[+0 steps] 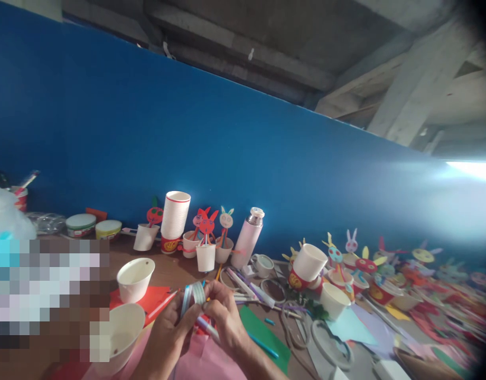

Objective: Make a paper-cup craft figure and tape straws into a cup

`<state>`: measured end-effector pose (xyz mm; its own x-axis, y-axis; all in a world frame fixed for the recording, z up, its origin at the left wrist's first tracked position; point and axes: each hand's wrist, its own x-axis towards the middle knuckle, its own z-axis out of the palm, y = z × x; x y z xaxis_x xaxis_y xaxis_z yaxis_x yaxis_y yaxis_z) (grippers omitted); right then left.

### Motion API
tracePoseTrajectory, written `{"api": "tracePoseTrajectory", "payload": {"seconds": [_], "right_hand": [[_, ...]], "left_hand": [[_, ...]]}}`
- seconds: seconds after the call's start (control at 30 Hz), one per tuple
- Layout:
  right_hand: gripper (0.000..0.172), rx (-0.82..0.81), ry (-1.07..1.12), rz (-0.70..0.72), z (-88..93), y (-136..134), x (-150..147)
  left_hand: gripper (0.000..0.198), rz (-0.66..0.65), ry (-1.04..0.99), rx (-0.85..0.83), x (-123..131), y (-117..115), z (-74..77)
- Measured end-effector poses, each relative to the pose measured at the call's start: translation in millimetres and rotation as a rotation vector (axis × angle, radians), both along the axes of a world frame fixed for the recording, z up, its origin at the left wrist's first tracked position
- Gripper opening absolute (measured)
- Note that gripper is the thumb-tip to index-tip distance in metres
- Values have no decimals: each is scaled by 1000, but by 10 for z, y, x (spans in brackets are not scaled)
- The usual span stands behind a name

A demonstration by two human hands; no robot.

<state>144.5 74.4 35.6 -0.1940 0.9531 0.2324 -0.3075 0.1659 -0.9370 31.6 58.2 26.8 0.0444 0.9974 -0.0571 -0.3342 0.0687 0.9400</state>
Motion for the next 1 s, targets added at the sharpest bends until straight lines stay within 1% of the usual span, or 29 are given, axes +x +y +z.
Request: {"api": "tracePoseTrajectory", "payload": {"seconds": [0.07, 0.17, 0.3, 0.4, 0.53, 0.73, 0.83, 0.9, 1.0], "right_hand": [[8, -8, -1, 7, 17, -5, -6], [8, -14, -19, -4, 19, -5, -2], [8, -17, -48, -38, 19, -2, 4], [9, -39, -55, -22, -2, 6, -1], [11, -76, -78, 1, -75, 27, -3], [13, -74, -83, 2, -149, 41, 5], [11, -79, -72, 8, -166, 53, -4], [7, -56, -63, -22, -170, 60, -15], [5, -40, -64, -51, -166, 62, -26]], "left_hand": [[34, -31, -44, -53, 13, -11, 13], [36, -40, -100, -104, 29, -32, 45], [39, -78, -158, -147, 32, -32, 57], [41, -101, -182, -158, 17, -2, 31], [41, -102, -195, -171, -5, 25, -5], [37, -77, -190, -210, -19, 15, -39], [37, -94, -205, -193, -14, 23, -36], [38, -97, -204, -177, -7, 31, -41], [39, -81, -199, -165, 3, 43, -61]]}}
